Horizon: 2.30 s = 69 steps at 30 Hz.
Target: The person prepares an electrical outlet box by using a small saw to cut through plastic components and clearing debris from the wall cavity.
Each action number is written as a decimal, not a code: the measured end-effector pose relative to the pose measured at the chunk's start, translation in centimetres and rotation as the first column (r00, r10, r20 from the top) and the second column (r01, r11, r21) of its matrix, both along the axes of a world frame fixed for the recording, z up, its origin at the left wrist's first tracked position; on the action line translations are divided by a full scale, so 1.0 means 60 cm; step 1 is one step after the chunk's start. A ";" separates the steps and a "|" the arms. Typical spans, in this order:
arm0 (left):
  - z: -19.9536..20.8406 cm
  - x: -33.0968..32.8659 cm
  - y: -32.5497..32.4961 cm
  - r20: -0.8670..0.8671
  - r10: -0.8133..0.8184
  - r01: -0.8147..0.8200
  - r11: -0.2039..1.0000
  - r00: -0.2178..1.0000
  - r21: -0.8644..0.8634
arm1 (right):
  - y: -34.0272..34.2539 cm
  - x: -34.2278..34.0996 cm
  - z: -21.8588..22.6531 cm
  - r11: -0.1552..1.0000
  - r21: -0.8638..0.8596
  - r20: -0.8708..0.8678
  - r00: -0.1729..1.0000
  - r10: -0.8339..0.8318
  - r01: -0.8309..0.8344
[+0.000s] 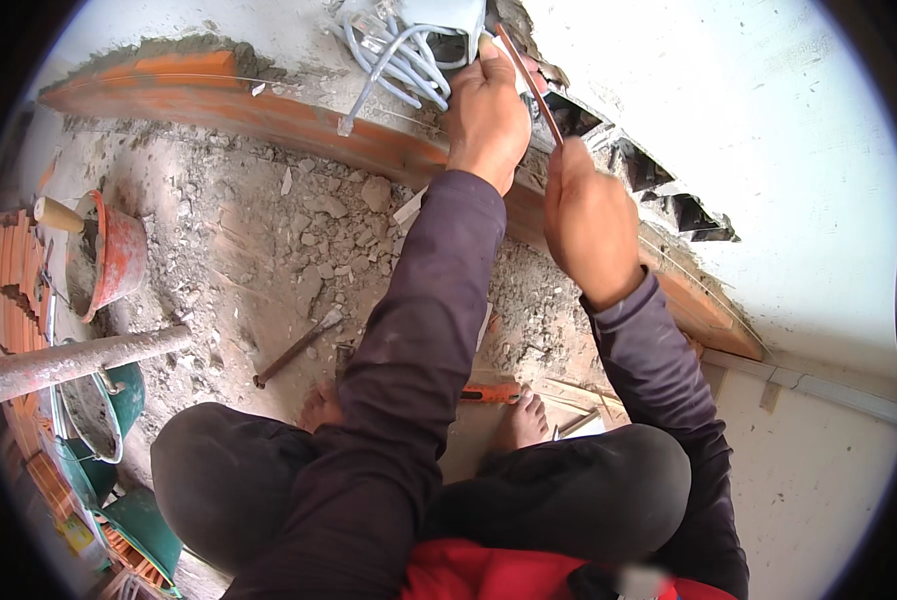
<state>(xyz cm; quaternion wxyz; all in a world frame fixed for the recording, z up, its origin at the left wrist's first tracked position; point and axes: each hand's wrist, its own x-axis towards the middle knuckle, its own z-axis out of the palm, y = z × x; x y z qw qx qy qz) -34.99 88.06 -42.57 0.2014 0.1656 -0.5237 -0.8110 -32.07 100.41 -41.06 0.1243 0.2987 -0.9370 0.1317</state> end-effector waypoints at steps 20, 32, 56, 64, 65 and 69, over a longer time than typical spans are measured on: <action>0.008 0.011 -0.003 0.023 -0.035 0.034 0.998 0.999 0.050 | -0.033 -0.024 -0.003 0.990 -0.087 -0.079 0.991 0.103 -0.110; 0.004 0.011 -0.012 0.062 -0.053 0.051 0.998 0.997 0.033 | -0.031 -0.015 -0.009 0.992 -0.108 -0.018 0.998 0.068 -0.069; -0.001 0.010 -0.010 0.022 -0.035 0.035 0.999 0.999 0.030 | -0.041 -0.029 -0.004 0.982 -0.148 -0.053 0.993 0.108 -0.115; 0.015 0.013 -0.006 0.061 -0.051 0.051 0.999 0.997 0.007 | -0.025 -0.013 0.002 0.995 -0.077 -0.005 0.998 0.058 -0.058; 0.012 0.016 -0.008 0.061 -0.046 0.047 0.999 0.997 -0.006 | -0.037 -0.020 0.002 0.988 -0.110 -0.040 0.994 0.100 -0.104; 0.010 0.013 -0.016 0.093 -0.054 0.056 0.998 0.994 -0.018 | -0.027 -0.018 -0.014 0.994 -0.087 -0.045 0.997 0.058 -0.062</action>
